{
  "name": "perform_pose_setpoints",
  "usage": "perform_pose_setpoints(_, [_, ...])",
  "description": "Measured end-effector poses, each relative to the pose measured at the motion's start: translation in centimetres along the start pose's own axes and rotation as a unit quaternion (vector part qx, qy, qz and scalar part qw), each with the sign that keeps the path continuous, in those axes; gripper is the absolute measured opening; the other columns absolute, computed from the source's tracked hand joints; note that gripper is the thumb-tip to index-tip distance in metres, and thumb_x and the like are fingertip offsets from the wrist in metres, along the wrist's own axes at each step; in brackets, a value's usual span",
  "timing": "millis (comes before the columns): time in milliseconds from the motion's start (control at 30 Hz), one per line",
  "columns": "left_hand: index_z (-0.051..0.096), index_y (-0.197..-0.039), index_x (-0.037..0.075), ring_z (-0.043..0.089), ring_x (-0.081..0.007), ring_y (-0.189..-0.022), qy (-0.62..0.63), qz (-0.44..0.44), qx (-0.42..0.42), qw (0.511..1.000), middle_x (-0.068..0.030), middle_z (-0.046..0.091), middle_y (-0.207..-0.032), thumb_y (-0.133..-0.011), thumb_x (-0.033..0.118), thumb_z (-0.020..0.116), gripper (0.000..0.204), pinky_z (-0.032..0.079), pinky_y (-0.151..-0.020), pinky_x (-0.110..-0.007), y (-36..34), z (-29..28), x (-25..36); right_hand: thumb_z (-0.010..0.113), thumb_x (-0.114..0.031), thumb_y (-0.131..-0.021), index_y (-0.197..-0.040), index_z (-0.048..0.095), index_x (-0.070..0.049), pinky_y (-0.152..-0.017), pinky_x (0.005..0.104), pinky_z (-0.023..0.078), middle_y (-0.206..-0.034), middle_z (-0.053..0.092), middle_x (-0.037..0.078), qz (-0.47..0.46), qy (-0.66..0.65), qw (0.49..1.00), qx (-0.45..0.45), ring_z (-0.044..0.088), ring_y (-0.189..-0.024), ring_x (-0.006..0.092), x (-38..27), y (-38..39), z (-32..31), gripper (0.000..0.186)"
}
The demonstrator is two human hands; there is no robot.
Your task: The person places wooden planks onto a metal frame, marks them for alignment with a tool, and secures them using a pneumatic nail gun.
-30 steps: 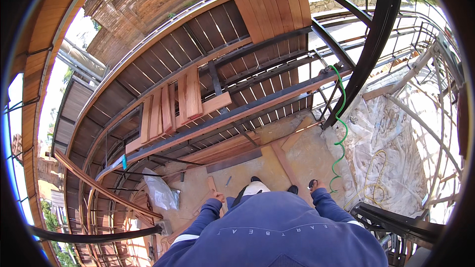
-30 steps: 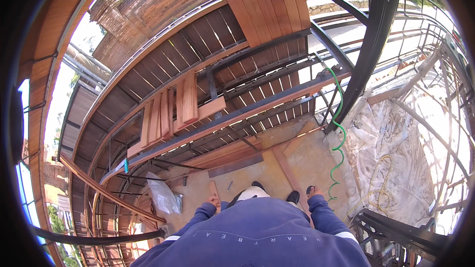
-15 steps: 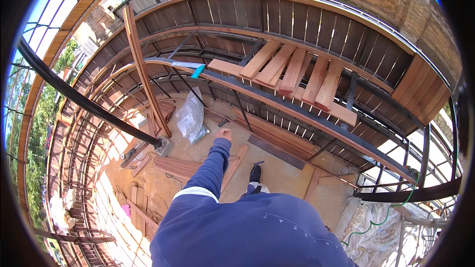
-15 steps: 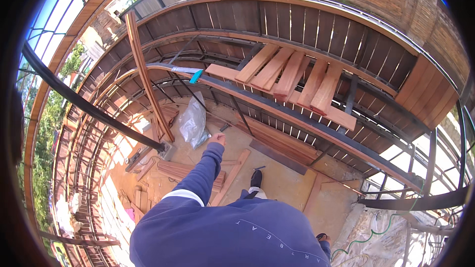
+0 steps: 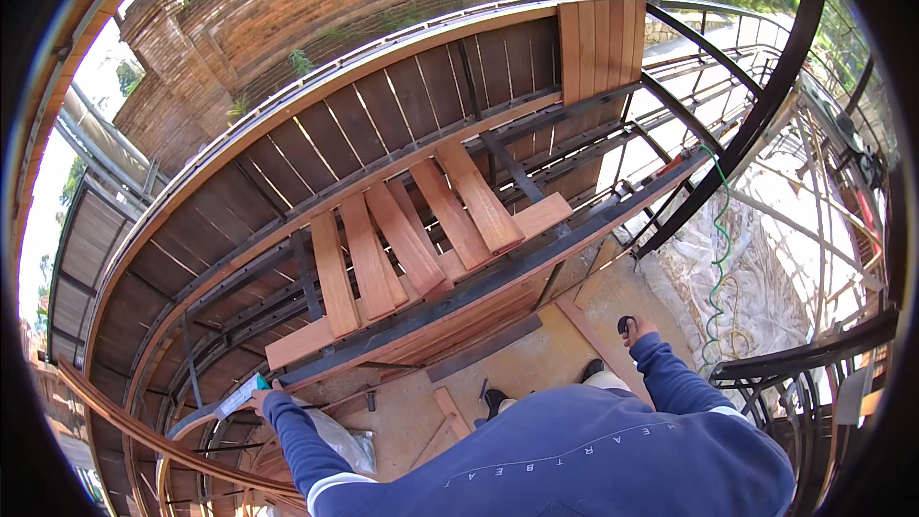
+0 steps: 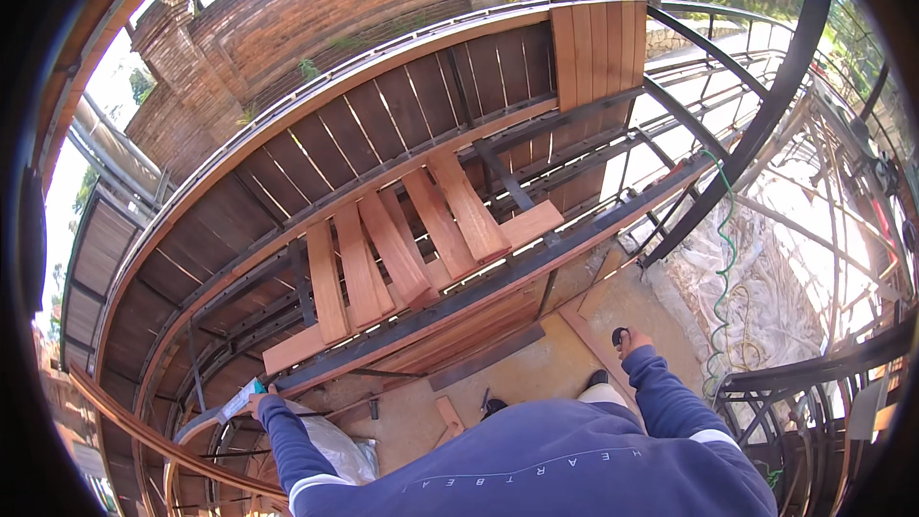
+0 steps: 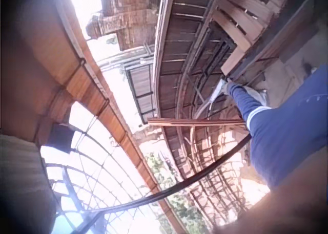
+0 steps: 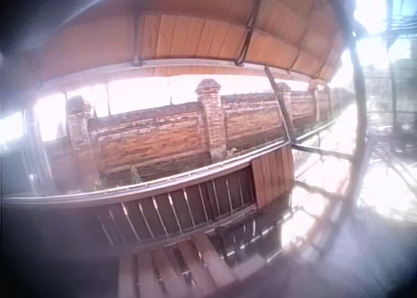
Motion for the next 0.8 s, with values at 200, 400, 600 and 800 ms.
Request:
perform_pose_setpoints(200, [0.051,-0.131,0.008,0.063,-0.0383,-0.115,0.110,-0.028,-0.024,0.993,-0.0231,0.061,-0.127,-0.085,0.035,0.077,0.059,0.053,-0.098,-0.047,-1.1,-0.4,2.4,0.048,-0.024,-0.104,-0.109,0.062,0.000,-0.052,0.0364,0.054,-0.070,0.069,0.014,0.131,-0.036,0.988,0.073,0.068,-0.056,0.0224,9.9,3.2,-0.3,0.028])
perform_pose_setpoints(400, [0.057,-0.128,0.001,0.067,-0.0339,-0.104,0.362,-0.146,-0.111,0.914,-0.0216,0.064,-0.126,-0.074,0.048,0.084,0.076,0.053,-0.094,-0.040,-8.2,4.7,-5.3,0.046,-0.024,-0.106,-0.102,0.058,0.000,-0.041,0.0308,0.048,-0.067,0.062,0.011,0.047,-0.227,0.952,0.199,0.058,-0.048,0.0143,7.5,0.1,-3.9,0.027])
perform_pose_setpoints(600, [0.065,-0.116,0.000,0.067,-0.0300,-0.096,0.608,-0.277,-0.050,0.742,-0.0180,0.068,-0.116,-0.069,0.062,0.083,0.081,0.055,-0.087,-0.038,-0.2,2.7,-9.0,0.046,-0.027,-0.107,-0.099,0.059,-0.001,-0.053,0.0268,0.050,-0.075,0.067,0.008,-0.131,-0.284,0.921,0.232,0.059,-0.056,0.0107,-6.5,-7.2,-13.0,0.029])
perform_pose_setpoints(800, [0.055,-0.120,-0.008,0.064,-0.0294,-0.105,0.493,0.098,0.376,0.779,-0.0218,0.063,-0.114,-0.087,0.049,0.074,0.068,0.053,-0.090,-0.039,29.3,-14.3,10.6,0.049,-0.019,-0.105,-0.106,0.061,0.000,-0.059,0.0283,0.052,-0.075,0.067,0.009,-0.350,-0.179,0.888,0.240,0.064,-0.061,0.0135,-18.0,-21.1,-22.8,0.022])
Point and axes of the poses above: each hand's wrist, its own y-axis away from the middle knuckle, its own z-axis out of the palm, x = y × z, the point moved 5 cm from there along -y, towards the middle knuckle
